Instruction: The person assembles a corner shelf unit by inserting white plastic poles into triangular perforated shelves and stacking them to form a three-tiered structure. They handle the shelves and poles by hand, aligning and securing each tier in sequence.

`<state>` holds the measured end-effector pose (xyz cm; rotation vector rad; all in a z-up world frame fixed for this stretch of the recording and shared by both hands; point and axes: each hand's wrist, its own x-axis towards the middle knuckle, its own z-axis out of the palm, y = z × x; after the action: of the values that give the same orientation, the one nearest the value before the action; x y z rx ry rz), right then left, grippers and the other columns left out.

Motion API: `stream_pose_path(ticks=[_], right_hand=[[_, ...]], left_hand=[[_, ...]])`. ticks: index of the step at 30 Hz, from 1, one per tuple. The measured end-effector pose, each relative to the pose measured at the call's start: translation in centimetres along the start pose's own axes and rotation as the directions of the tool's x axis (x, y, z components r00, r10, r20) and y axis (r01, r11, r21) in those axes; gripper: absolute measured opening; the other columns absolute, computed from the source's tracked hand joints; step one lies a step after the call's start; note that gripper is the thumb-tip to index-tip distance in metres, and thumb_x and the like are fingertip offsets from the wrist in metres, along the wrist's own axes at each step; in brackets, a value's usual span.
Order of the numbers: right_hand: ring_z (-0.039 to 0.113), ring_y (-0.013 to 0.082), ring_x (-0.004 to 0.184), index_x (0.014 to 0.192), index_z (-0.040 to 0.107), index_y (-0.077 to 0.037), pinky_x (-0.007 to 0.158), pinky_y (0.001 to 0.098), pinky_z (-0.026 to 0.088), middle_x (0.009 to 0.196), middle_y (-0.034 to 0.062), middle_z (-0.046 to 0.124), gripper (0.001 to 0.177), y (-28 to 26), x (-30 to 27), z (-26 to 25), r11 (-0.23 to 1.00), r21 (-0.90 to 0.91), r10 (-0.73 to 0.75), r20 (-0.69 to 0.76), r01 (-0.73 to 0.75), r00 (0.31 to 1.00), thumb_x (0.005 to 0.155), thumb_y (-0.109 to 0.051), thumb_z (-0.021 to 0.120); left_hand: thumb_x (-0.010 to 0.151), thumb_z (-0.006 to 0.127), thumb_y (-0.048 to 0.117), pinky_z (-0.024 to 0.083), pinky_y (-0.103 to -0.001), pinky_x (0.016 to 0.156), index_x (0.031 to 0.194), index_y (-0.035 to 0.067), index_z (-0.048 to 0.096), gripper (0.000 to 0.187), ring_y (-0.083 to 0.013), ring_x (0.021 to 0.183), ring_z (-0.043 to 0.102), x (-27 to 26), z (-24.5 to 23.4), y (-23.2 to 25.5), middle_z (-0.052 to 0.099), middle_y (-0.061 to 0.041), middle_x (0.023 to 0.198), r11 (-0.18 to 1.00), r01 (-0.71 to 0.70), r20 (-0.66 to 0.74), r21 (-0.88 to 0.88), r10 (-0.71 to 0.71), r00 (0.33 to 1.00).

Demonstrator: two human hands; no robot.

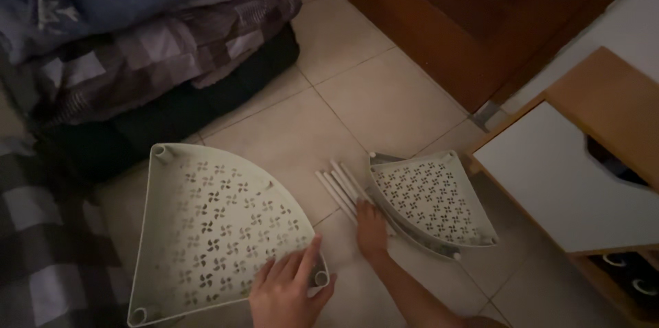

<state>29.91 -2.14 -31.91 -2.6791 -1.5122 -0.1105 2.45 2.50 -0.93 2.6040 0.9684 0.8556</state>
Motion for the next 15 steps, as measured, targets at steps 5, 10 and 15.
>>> stream_pose_path(ticks=[5, 10, 15], right_hand=[[0.044, 0.0388, 0.137, 0.157, 0.034, -0.009, 0.112, 0.0479, 0.040, 0.159, 0.0186, 0.039, 0.071, -0.4, -0.7, -2.3, 0.970, 0.237, 0.065, -0.034, -0.055, 0.997, 0.089, 0.003, 0.052], [0.041, 0.0436, 0.140, 0.155, 0.037, -0.005, 0.115, 0.0497, 0.034, 0.155, 0.0203, 0.039, 0.071, -1.8, -3.2, -8.3, 0.786, 0.600, -0.035, -0.198, 0.149, 0.979, 0.090, -0.001, 0.063], [0.053, 0.0295, 0.135, 0.156, 0.037, -0.015, 0.110, 0.0419, 0.044, 0.155, 0.0098, 0.044, 0.068, -3.7, -7.4, -17.6, 0.461, 0.870, 0.041, 0.173, -0.173, 0.984, 0.094, -0.013, 0.065]], left_hand=[[0.069, 0.086, 0.046, 0.054, -0.046, 0.086, 0.135, 0.021, 0.064, 0.075, -0.0221, 0.092, 0.072, 0.2, -1.1, 0.3, 0.074, -0.003, 0.099, 1.000, 0.008, 0.056, 0.001, -0.008, 0.998], [0.067, 0.086, 0.051, 0.043, -0.057, 0.096, 0.129, 0.018, 0.062, 0.075, -0.0307, 0.121, 0.058, -4.3, -0.7, -0.3, 0.065, -0.005, 0.124, 0.992, -0.129, -0.205, -0.014, 0.123, 0.971], [0.075, 0.089, 0.031, 0.047, -0.047, 0.092, 0.121, 0.008, 0.057, 0.060, -0.0344, 0.111, 0.055, -12.0, 3.7, -1.3, 0.057, -0.015, 0.120, 0.969, -0.039, -0.344, -0.246, -0.049, 0.938]])
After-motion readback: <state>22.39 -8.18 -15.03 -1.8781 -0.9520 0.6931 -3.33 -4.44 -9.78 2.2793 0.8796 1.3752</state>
